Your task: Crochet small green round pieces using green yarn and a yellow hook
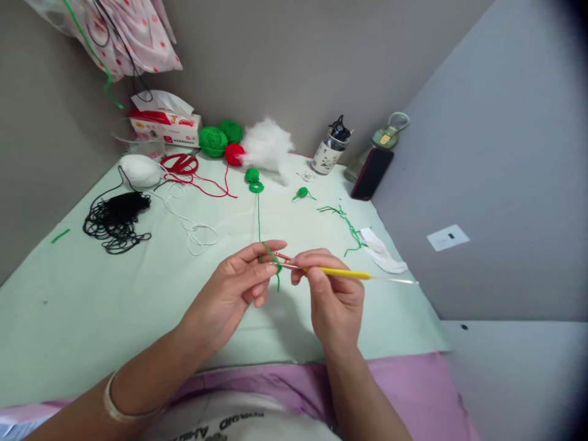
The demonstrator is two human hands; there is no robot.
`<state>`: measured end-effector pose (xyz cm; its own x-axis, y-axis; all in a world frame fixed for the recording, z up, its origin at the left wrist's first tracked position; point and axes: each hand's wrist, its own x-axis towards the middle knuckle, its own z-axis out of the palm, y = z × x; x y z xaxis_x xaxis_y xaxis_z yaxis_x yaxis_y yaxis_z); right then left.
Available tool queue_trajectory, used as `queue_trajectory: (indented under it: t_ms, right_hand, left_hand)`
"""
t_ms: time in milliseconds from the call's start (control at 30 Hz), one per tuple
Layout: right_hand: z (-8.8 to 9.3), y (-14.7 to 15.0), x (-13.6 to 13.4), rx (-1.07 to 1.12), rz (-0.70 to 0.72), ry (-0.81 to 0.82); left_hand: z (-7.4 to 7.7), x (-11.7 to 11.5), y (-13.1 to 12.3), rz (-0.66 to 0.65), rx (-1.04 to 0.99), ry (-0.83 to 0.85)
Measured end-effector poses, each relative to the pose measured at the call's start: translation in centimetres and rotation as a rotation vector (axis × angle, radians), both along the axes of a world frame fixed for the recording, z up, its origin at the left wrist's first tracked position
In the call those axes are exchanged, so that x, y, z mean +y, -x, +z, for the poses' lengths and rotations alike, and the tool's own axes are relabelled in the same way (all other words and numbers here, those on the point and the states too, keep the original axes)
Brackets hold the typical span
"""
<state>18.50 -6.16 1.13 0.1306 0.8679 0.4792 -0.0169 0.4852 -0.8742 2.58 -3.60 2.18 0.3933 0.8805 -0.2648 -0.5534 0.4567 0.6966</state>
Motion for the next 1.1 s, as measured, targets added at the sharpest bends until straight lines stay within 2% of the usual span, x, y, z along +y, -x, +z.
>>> queue_trajectory:
  t_ms: [67,200,333,433,533,667,733,800,867,933,1033,1100]
  right_hand:
    - [0.0,0.2,0.1,-0.011,0.044,0.014]
    - [0.0,0.1,0.2,0.016,0.039,0.047]
    - [-0.2,-0.2,0.4,0.205,0.117,0.156]
    - [-0.3,-0.4,0.3,0.211,0.134,0.157]
    - [-0.2,-0.5,-0.1,0.002,0.026,0.042]
    - [-0.4,-0.6,-0.7,-0.526,-0.148,-0.305]
    - [-0.6,-0.6,-0.8,-0.761,-0.213,-0.421]
    - [-0.8,-0.6,-0.9,-0.852,-0.24,-0.436]
    - [-0.8,-0.6,-0.9,-0.784,-0.216,-0.38]
    - [-0.6,-0.6,-0.8,-0.593,-0.19,-0.295]
    - [-0.2,-0.5,-0.5,-0.24,-0.119,-0.148]
    - [0.0,-0.3,-0.2,-0.119,-0.055,-0.08]
  left_hand:
    - [0.1,-0.2,-0.2,-0.015,0.037,-0.06]
    - [0.1,-0.3,-0.1,-0.001,0.079,-0.113]
    - [-0.1,0.0,0.2,-0.044,0.077,-0.088]
    - [-0.3,0.0,0.3,-0.025,0.073,-0.063]
    - [-0.4,-0.2,0.2,0.046,0.113,-0.095]
    - [-0.5,-0.6,-0.1,0.136,0.167,-0.139]
    - [-0.5,-0.6,-0.2,0.138,0.14,-0.114]
    - [-0.5,-0.6,-0.1,0.076,0.084,-0.053]
    - [-0.4,-0.5,0.0,-0.019,0.027,0.023]
    - [-0.4,-0.4,0.2,-0.08,-0.01,0.072]
    - [-0.3,-0.3,0.2,-0.039,-0.018,0.046]
    - [-0.1,-0.4,0.1,-0.007,0.005,-0.003]
